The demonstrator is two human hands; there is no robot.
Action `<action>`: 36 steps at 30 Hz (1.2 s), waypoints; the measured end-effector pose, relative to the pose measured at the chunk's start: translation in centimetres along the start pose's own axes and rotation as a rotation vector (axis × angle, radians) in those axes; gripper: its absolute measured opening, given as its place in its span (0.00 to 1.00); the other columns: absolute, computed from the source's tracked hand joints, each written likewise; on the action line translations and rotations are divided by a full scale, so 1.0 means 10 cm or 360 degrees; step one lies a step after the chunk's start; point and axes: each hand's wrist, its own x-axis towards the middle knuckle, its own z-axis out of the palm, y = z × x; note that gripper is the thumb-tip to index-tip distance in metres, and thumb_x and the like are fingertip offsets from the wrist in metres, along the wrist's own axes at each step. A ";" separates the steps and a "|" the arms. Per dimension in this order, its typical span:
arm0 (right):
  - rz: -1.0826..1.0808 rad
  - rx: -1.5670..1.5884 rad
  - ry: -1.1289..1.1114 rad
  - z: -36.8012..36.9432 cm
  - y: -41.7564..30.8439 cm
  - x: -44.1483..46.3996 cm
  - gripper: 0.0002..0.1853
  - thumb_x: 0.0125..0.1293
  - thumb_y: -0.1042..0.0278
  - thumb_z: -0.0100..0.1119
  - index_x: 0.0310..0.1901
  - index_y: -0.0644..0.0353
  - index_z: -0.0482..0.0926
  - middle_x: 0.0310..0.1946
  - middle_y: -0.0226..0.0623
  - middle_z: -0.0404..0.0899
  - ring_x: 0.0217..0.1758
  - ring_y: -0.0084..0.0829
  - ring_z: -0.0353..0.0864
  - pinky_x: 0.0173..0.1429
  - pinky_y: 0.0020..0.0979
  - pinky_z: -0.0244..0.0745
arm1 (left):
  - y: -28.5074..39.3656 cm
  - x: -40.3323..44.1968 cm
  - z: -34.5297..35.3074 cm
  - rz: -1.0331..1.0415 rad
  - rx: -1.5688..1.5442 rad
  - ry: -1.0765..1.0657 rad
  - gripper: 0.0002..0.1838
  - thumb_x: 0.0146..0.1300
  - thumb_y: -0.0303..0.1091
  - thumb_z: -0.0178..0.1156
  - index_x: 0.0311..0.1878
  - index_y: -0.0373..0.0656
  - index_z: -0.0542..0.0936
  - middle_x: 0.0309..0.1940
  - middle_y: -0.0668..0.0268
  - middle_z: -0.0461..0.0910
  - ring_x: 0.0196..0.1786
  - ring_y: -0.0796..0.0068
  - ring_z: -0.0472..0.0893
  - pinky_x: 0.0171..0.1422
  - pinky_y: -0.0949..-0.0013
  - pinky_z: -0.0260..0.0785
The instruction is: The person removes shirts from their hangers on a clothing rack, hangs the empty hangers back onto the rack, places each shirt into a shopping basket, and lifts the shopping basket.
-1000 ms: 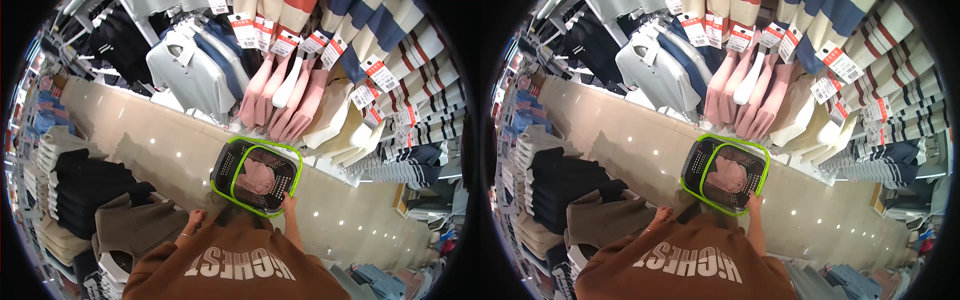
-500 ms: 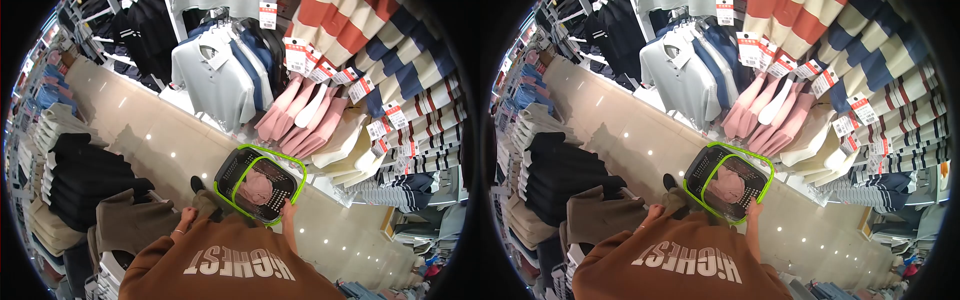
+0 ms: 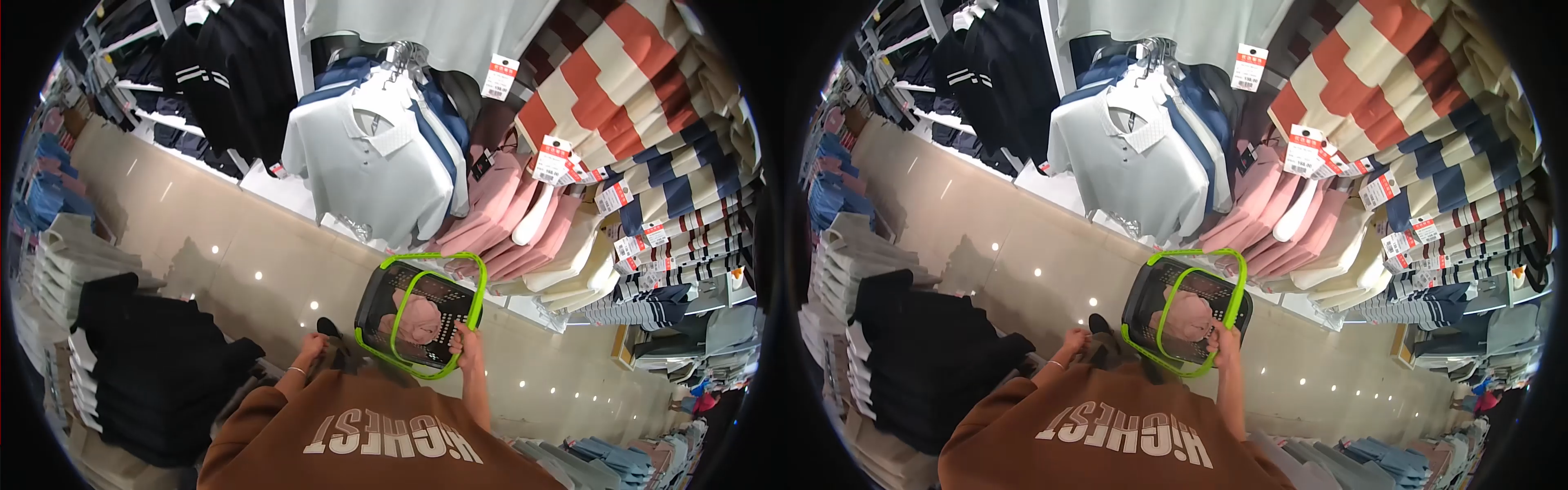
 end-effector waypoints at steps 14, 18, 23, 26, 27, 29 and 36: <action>0.0069 0.0365 -0.0879 2.22 0.38 -0.41 0.09 0.68 0.60 0.52 0.39 0.56 0.72 0.23 0.36 0.73 0.23 0.31 0.72 0.27 0.31 0.68 | 2.15 -1.10 0.89 0.0304 -0.0318 -0.1513 0.30 0.71 0.58 0.39 0.58 0.40 0.71 0.46 0.53 0.79 0.44 0.57 0.82 0.48 0.59 0.78; 0.0073 0.0309 -0.0980 2.31 0.39 -0.37 0.08 0.66 0.62 0.50 0.38 0.58 0.72 0.24 0.38 0.74 0.24 0.35 0.74 0.30 0.38 0.71 | 2.22 -1.20 0.90 0.0459 -0.0130 -0.1217 0.25 0.73 0.53 0.40 0.52 0.39 0.72 0.44 0.52 0.81 0.41 0.61 0.84 0.42 0.64 0.79; 0.0012 0.0273 -0.0982 2.32 0.44 -0.32 0.08 0.63 0.65 0.45 0.39 0.58 0.70 0.26 0.40 0.73 0.26 0.36 0.75 0.32 0.37 0.72 | 2.22 -1.24 0.91 0.0530 0.0081 -0.0966 0.21 0.71 0.51 0.44 0.44 0.41 0.74 0.32 0.55 0.82 0.33 0.69 0.83 0.34 0.70 0.77; 0.0021 0.0366 -0.1014 2.37 0.47 -0.33 0.09 0.62 0.64 0.43 0.42 0.56 0.68 0.26 0.40 0.73 0.24 0.36 0.75 0.31 0.37 0.73 | 2.32 -1.43 0.89 0.0598 0.0332 -0.0764 0.21 0.69 0.53 0.47 0.40 0.43 0.75 0.26 0.63 0.78 0.23 0.78 0.78 0.22 0.76 0.69; 0.0028 0.0387 -0.1055 2.40 0.46 -0.33 0.10 0.62 0.63 0.44 0.42 0.56 0.67 0.26 0.39 0.73 0.23 0.35 0.75 0.30 0.37 0.73 | 2.33 -1.48 0.87 0.0618 0.0318 -0.0717 0.21 0.69 0.54 0.48 0.39 0.43 0.76 0.24 0.65 0.77 0.20 0.79 0.75 0.18 0.76 0.64; 0.0075 0.0410 -0.1095 2.48 0.49 -0.31 0.10 0.61 0.62 0.44 0.42 0.55 0.66 0.26 0.37 0.73 0.22 0.34 0.75 0.29 0.37 0.74 | 2.39 -1.52 0.85 0.0671 0.0300 -0.0645 0.21 0.68 0.55 0.49 0.38 0.44 0.76 0.21 0.70 0.74 0.14 0.83 0.69 0.12 0.77 0.55; 0.0060 0.0452 -0.1131 2.97 0.62 -0.23 0.10 0.62 0.62 0.42 0.43 0.54 0.65 0.26 0.38 0.73 0.23 0.33 0.75 0.28 0.36 0.75 | 2.62 -1.42 0.51 0.0627 0.0272 -0.0535 0.20 0.69 0.51 0.49 0.36 0.42 0.77 0.21 0.69 0.74 0.17 0.82 0.70 0.16 0.76 0.58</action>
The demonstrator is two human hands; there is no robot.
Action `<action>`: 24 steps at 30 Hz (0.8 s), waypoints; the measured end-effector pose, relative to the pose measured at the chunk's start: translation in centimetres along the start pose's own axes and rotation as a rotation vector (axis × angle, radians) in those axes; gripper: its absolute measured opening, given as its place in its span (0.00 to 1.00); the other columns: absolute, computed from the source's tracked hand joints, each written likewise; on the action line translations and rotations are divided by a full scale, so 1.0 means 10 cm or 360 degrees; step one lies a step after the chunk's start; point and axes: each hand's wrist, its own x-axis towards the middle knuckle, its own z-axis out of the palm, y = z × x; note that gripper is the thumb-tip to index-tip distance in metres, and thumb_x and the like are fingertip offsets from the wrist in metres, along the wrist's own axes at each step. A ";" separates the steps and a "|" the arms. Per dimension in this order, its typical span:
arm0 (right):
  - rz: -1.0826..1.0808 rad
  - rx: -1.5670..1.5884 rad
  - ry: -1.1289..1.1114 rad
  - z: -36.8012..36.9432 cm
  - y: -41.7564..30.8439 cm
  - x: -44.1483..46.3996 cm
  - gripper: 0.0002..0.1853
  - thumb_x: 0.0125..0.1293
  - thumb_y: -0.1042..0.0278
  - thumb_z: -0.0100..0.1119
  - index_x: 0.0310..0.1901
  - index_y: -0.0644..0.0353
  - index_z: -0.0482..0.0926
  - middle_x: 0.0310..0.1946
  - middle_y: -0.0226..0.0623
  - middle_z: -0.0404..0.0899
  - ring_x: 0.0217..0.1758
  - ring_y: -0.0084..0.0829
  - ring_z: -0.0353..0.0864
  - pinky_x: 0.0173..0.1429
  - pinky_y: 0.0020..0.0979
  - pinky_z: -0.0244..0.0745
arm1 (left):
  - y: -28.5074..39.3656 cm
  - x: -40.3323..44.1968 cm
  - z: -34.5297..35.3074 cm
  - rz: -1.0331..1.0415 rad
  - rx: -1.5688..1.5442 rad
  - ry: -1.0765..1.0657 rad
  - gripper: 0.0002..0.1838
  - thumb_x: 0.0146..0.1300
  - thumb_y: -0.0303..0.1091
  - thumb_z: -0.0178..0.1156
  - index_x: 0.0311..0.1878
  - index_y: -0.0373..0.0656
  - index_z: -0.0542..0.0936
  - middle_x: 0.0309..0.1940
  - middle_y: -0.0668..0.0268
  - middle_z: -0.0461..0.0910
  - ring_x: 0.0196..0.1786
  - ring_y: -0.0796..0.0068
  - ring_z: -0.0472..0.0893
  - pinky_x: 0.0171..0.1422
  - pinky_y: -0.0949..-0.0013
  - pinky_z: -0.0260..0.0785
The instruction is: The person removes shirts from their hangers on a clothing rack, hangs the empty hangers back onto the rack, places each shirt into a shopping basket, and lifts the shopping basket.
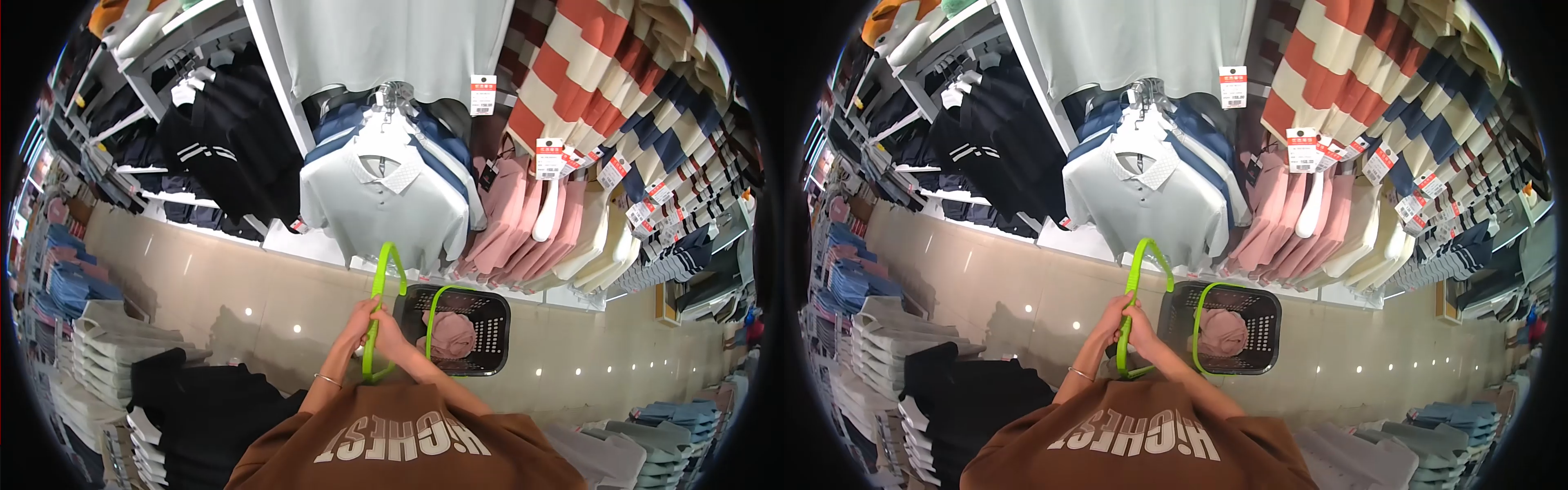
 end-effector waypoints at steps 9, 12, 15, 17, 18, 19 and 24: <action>-0.0063 0.0037 0.0170 0.73 0.48 0.82 0.11 0.63 0.66 0.44 0.47 0.49 0.61 0.29 0.35 0.71 0.24 0.31 0.74 0.28 0.34 0.74 | 0.27 0.29 -1.19 -0.0084 0.0047 -0.0138 0.21 0.70 0.52 0.49 0.37 0.41 0.77 0.20 0.69 0.74 0.15 0.82 0.69 0.14 0.77 0.56; -0.0057 0.0036 0.0158 0.87 0.68 1.04 0.11 0.63 0.65 0.44 0.47 0.49 0.62 0.29 0.35 0.71 0.25 0.30 0.74 0.29 0.33 0.74 | 0.38 0.32 -1.51 -0.0115 0.0042 -0.0163 0.21 0.70 0.51 0.49 0.37 0.41 0.77 0.20 0.69 0.73 0.15 0.82 0.69 0.14 0.77 0.56; -0.0097 0.0052 0.0163 1.14 0.75 1.17 0.11 0.64 0.65 0.45 0.47 0.51 0.62 0.30 0.35 0.71 0.26 0.30 0.74 0.30 0.33 0.74 | 0.51 0.32 -1.77 -0.0086 0.0077 -0.0177 0.21 0.70 0.51 0.49 0.37 0.41 0.77 0.20 0.69 0.73 0.15 0.82 0.69 0.14 0.76 0.57; -0.0093 0.0037 0.0163 1.26 0.78 1.22 0.12 0.64 0.64 0.45 0.48 0.52 0.63 0.30 0.35 0.71 0.27 0.30 0.74 0.31 0.33 0.74 | 0.50 0.34 -1.92 -0.0050 0.0033 -0.0204 0.21 0.70 0.51 0.49 0.37 0.41 0.77 0.20 0.69 0.73 0.16 0.83 0.70 0.15 0.77 0.57; -0.0064 0.0016 0.0142 1.30 0.80 1.24 0.12 0.64 0.64 0.45 0.48 0.53 0.63 0.30 0.36 0.71 0.27 0.31 0.75 0.31 0.33 0.74 | 0.50 0.35 -1.99 -0.0050 0.0028 -0.0211 0.21 0.70 0.51 0.49 0.36 0.41 0.77 0.20 0.69 0.73 0.16 0.83 0.70 0.15 0.77 0.57; -0.0035 -0.0007 0.0119 1.33 0.81 1.27 0.12 0.64 0.64 0.45 0.49 0.53 0.64 0.31 0.36 0.72 0.27 0.31 0.75 0.32 0.33 0.75 | 0.51 0.36 -2.05 -0.0047 0.0023 -0.0217 0.21 0.70 0.51 0.49 0.36 0.41 0.77 0.20 0.69 0.73 0.16 0.83 0.70 0.15 0.77 0.58; -0.0055 0.0030 0.0080 1.47 0.87 1.35 0.12 0.64 0.65 0.45 0.49 0.54 0.65 0.33 0.37 0.73 0.28 0.33 0.76 0.33 0.35 0.75 | 0.60 0.31 -2.22 -0.0005 0.0080 -0.0231 0.21 0.71 0.50 0.49 0.36 0.41 0.77 0.20 0.69 0.74 0.17 0.82 0.70 0.17 0.77 0.59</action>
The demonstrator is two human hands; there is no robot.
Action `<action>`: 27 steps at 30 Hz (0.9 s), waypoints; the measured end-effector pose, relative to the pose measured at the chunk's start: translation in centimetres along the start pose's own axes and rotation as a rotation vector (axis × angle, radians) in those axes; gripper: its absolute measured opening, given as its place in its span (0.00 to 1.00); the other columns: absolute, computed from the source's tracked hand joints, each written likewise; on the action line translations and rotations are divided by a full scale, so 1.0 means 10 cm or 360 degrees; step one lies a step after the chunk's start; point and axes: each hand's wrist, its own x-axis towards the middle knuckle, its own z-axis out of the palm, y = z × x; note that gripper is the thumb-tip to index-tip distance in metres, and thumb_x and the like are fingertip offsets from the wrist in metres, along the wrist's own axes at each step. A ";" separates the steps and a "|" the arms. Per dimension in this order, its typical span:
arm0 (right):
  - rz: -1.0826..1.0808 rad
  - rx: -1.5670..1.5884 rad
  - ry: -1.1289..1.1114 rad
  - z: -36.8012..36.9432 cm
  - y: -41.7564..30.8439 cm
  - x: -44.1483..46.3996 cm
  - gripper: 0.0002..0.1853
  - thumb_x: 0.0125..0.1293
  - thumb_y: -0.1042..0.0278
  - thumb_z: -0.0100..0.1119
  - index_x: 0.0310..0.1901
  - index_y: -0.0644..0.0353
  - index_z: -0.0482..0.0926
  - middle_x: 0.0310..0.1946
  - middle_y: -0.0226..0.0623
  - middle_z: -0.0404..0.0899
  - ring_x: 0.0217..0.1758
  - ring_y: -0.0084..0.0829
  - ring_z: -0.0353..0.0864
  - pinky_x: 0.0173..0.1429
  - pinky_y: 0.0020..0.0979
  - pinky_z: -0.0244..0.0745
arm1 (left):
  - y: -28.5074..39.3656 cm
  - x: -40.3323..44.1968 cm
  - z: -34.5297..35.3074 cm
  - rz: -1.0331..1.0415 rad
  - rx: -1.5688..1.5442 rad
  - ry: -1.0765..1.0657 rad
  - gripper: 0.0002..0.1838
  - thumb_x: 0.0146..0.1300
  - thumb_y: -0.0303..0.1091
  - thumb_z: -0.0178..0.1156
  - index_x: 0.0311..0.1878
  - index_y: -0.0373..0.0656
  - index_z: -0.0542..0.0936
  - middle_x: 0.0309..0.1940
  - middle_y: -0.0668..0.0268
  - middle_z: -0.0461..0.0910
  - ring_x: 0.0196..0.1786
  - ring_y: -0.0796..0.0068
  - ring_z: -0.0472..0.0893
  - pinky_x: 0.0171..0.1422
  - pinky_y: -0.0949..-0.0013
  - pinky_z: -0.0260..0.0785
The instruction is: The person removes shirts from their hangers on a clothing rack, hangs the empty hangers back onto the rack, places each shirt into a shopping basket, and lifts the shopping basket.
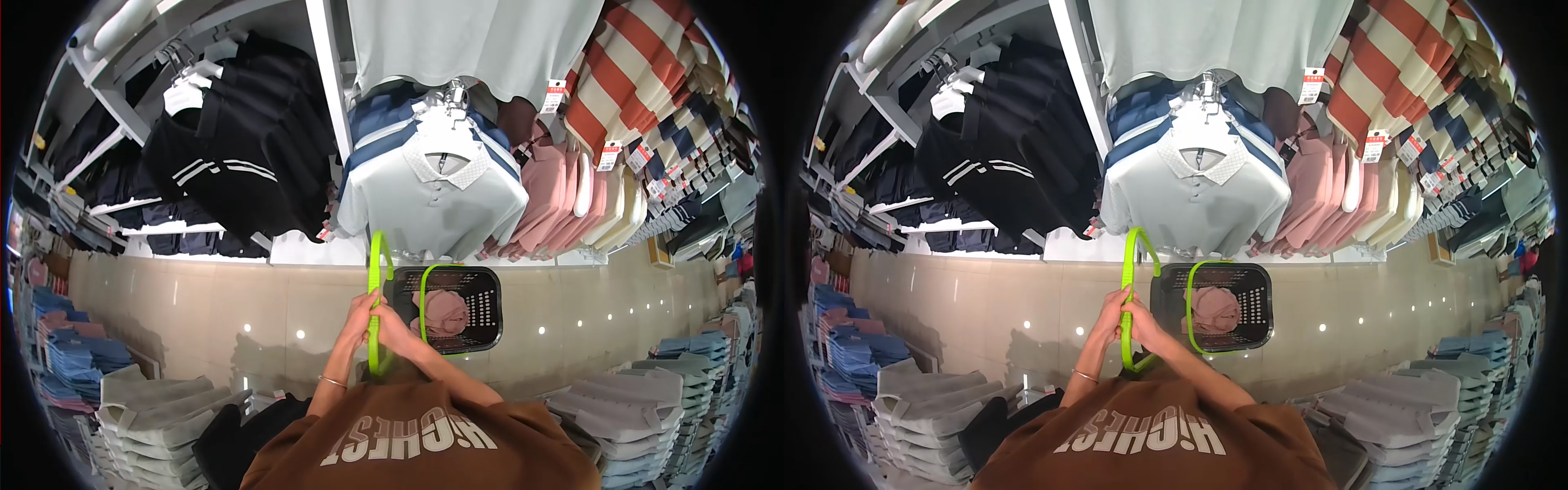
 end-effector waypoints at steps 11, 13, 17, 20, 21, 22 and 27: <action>0.0030 -0.0042 0.0045 0.06 -0.01 -0.05 0.12 0.64 0.64 0.44 0.47 0.58 0.68 0.34 0.38 0.74 0.31 0.34 0.76 0.34 0.36 0.74 | -0.12 0.02 -0.01 0.0136 -0.0037 0.0003 0.16 0.71 0.46 0.49 0.39 0.41 0.77 0.21 0.69 0.75 0.17 0.84 0.71 0.17 0.79 0.59; 0.0014 -0.0068 0.0025 -0.11 -0.01 -0.02 0.13 0.64 0.63 0.47 0.48 0.57 0.66 0.31 0.36 0.73 0.28 0.33 0.77 0.29 0.35 0.76 | -0.15 0.04 0.10 0.0129 -0.0042 -0.0042 0.16 0.71 0.45 0.50 0.40 0.41 0.77 0.22 0.69 0.75 0.17 0.84 0.71 0.17 0.79 0.60; -0.0041 -0.0289 0.0192 -0.38 -0.14 -0.17 0.11 0.64 0.63 0.47 0.43 0.59 0.68 0.27 0.34 0.73 0.27 0.30 0.77 0.29 0.33 0.75 | -0.21 0.10 0.42 0.0055 -0.0095 -0.0073 0.15 0.71 0.44 0.49 0.42 0.41 0.76 0.21 0.70 0.75 0.17 0.84 0.70 0.17 0.78 0.60; -0.0092 -0.0257 0.0346 -0.49 -0.25 -0.32 0.09 0.64 0.63 0.47 0.39 0.58 0.69 0.25 0.32 0.71 0.24 0.27 0.74 0.28 0.30 0.74 | -0.22 0.11 0.67 -0.0007 -0.0030 -0.0158 0.15 0.71 0.45 0.47 0.42 0.43 0.77 0.20 0.72 0.72 0.17 0.84 0.69 0.16 0.79 0.58; -0.0115 -0.0210 0.0381 -0.52 -0.29 -0.39 0.08 0.64 0.63 0.47 0.38 0.57 0.69 0.24 0.31 0.71 0.23 0.26 0.73 0.27 0.30 0.73 | -0.23 0.13 0.73 -0.0052 -0.0015 -0.0183 0.16 0.71 0.45 0.47 0.43 0.43 0.77 0.22 0.72 0.73 0.19 0.84 0.70 0.20 0.79 0.60; -0.0135 -0.0162 0.0414 -0.54 -0.32 -0.45 0.07 0.64 0.63 0.47 0.37 0.57 0.69 0.24 0.30 0.70 0.22 0.25 0.72 0.26 0.29 0.72 | -0.25 0.15 0.78 -0.0098 -0.0001 -0.0206 0.17 0.71 0.46 0.47 0.44 0.43 0.78 0.24 0.72 0.74 0.22 0.83 0.72 0.23 0.79 0.62; -0.0290 -0.0074 0.0607 -0.79 -0.41 -0.55 0.06 0.65 0.64 0.49 0.33 0.55 0.68 0.17 0.26 0.66 0.14 0.21 0.65 0.16 0.26 0.59 | -0.45 0.37 1.04 -0.0285 0.0058 -0.0349 0.17 0.71 0.52 0.45 0.44 0.50 0.76 0.18 0.75 0.69 0.17 0.83 0.68 0.20 0.77 0.55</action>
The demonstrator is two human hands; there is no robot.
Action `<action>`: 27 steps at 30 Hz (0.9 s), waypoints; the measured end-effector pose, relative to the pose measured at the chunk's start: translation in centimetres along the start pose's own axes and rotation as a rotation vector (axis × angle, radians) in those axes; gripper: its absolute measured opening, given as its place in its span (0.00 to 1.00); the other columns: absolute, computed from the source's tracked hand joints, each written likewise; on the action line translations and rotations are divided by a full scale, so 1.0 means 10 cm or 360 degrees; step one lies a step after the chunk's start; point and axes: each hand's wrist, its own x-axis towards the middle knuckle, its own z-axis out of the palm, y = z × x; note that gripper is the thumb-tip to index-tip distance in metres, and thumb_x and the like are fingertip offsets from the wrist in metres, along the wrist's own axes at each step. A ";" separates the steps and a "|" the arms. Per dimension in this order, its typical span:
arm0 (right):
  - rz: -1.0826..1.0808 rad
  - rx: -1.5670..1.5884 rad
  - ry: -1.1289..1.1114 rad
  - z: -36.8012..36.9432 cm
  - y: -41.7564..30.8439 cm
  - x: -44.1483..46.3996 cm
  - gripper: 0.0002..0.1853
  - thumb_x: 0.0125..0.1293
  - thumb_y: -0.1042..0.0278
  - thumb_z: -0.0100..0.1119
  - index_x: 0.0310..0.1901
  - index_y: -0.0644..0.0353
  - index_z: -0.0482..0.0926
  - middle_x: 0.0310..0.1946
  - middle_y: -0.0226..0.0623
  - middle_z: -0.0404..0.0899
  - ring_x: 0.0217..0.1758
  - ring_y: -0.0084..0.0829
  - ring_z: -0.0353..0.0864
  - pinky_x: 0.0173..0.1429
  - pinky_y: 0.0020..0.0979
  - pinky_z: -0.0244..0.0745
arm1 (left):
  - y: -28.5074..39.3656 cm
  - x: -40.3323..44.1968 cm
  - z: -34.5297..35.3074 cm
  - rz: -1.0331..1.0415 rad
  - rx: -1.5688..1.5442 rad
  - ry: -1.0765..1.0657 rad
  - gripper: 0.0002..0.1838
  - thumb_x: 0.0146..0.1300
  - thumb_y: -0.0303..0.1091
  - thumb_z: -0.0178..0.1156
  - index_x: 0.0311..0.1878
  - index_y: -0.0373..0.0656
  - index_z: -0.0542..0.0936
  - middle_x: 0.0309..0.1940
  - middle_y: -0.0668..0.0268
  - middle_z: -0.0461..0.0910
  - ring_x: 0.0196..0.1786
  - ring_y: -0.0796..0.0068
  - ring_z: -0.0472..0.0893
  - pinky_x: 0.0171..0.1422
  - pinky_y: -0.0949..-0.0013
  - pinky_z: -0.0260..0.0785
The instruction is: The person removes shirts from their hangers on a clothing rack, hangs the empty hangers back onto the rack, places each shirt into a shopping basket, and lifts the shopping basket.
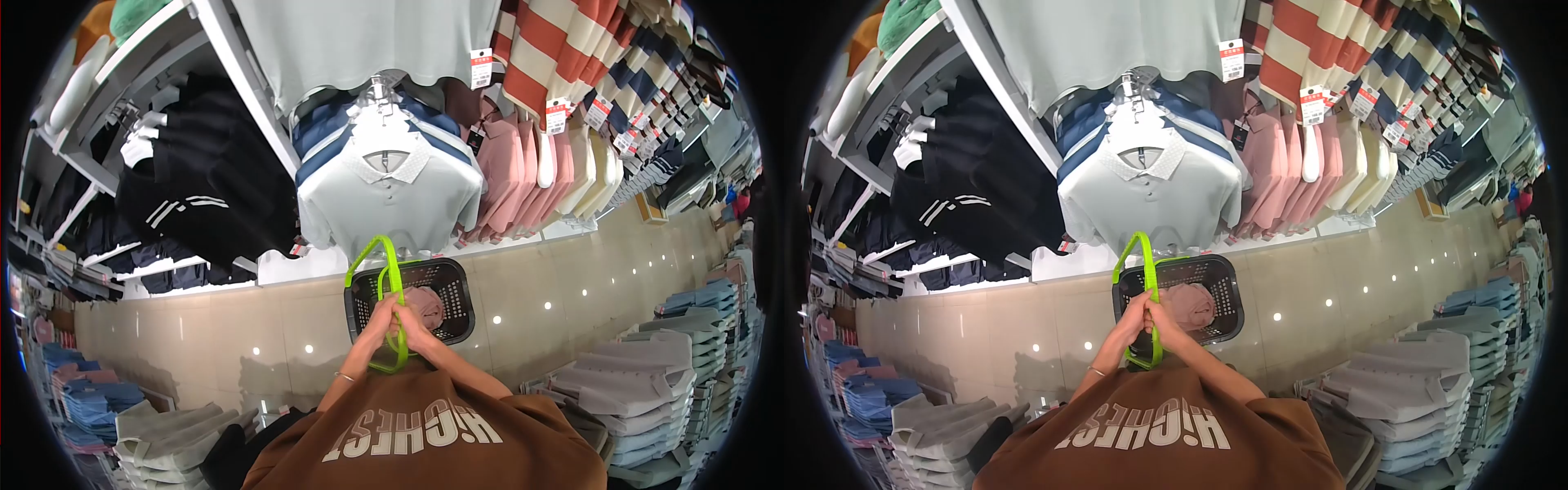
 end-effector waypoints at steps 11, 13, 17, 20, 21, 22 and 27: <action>-0.0196 -0.0027 0.0281 -0.30 -0.28 -0.11 0.07 0.67 0.65 0.48 0.36 0.59 0.68 0.16 0.27 0.64 0.13 0.20 0.63 0.14 0.25 0.54 | 0.13 0.03 0.51 0.0087 -0.0058 -0.0195 0.16 0.69 0.51 0.50 0.45 0.48 0.74 0.24 0.73 0.73 0.22 0.82 0.72 0.23 0.78 0.59; -0.0090 -0.0052 0.0226 -0.46 -0.30 -0.08 0.06 0.67 0.65 0.47 0.36 0.58 0.69 0.18 0.26 0.64 0.15 0.19 0.62 0.16 0.23 0.52 | 0.08 0.11 0.58 0.0048 -0.0098 -0.0200 0.16 0.70 0.51 0.49 0.45 0.49 0.73 0.24 0.74 0.73 0.21 0.82 0.72 0.23 0.77 0.60; -0.0052 -0.0137 0.0221 -0.71 -0.31 -0.03 0.06 0.66 0.67 0.47 0.35 0.58 0.70 0.19 0.27 0.65 0.15 0.18 0.61 0.16 0.23 0.51 | 0.04 0.18 0.73 -0.0012 -0.0114 -0.0173 0.15 0.70 0.49 0.50 0.45 0.49 0.73 0.27 0.72 0.74 0.23 0.81 0.73 0.26 0.76 0.64; -0.0187 -0.0235 0.0418 -0.81 -0.25 0.02 0.06 0.64 0.69 0.45 0.35 0.61 0.70 0.18 0.29 0.66 0.14 0.18 0.61 0.15 0.24 0.52 | -0.04 0.24 0.82 -0.0041 -0.0067 -0.0137 0.14 0.70 0.48 0.50 0.45 0.48 0.74 0.27 0.72 0.74 0.23 0.81 0.74 0.26 0.76 0.65; -0.0171 -0.0234 0.0415 -0.85 -0.24 0.02 0.06 0.64 0.70 0.44 0.34 0.61 0.70 0.18 0.30 0.67 0.13 0.19 0.61 0.14 0.24 0.52 | -0.08 0.26 0.84 -0.0045 -0.0051 -0.0121 0.13 0.70 0.47 0.50 0.45 0.48 0.74 0.28 0.72 0.74 0.24 0.81 0.74 0.25 0.76 0.65; -0.0154 -0.0237 0.0409 -0.80 -0.35 -0.07 0.06 0.64 0.71 0.44 0.33 0.62 0.71 0.18 0.30 0.67 0.13 0.19 0.62 0.14 0.24 0.52 | -0.11 0.28 0.86 -0.0036 -0.0023 -0.0145 0.13 0.70 0.47 0.50 0.45 0.48 0.74 0.28 0.72 0.74 0.24 0.81 0.74 0.25 0.77 0.65; -0.0179 -0.0253 0.0371 -0.93 -0.16 0.07 0.08 0.63 0.71 0.44 0.31 0.63 0.73 0.16 0.30 0.68 0.12 0.20 0.64 0.13 0.24 0.53 | -0.22 0.32 0.87 0.0032 0.0067 -0.0065 0.14 0.69 0.46 0.50 0.45 0.47 0.74 0.29 0.72 0.74 0.27 0.82 0.75 0.25 0.78 0.65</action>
